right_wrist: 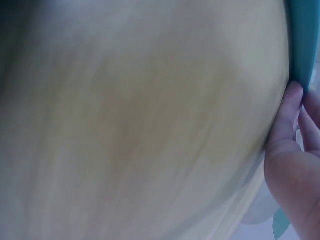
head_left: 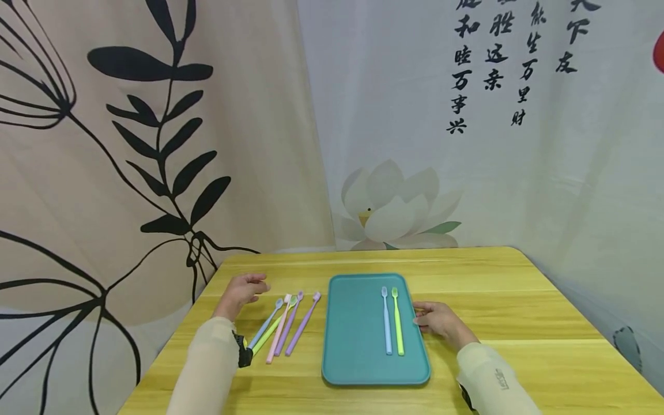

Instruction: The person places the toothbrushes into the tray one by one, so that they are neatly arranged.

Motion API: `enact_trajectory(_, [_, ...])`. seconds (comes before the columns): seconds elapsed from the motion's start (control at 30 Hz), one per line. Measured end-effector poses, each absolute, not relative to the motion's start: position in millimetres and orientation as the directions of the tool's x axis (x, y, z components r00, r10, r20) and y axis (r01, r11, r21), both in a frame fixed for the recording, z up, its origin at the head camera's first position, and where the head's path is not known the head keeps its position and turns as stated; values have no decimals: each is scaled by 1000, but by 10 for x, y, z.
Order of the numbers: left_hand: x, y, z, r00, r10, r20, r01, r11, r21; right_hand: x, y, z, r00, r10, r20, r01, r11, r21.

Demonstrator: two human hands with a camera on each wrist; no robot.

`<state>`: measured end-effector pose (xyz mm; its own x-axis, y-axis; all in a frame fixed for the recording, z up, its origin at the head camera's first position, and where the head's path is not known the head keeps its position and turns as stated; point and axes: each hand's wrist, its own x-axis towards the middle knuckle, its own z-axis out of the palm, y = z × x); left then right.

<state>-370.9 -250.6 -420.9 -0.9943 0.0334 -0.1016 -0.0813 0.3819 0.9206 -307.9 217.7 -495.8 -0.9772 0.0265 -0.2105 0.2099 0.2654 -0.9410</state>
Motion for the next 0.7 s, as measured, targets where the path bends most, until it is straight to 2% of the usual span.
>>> enact_trajectory(0.7, [-3540, -2751, -4664, -981, 49, -186, -146, 439, 887, -3085, 2180, -4959, -976, 33, -216, 217, 266, -939])
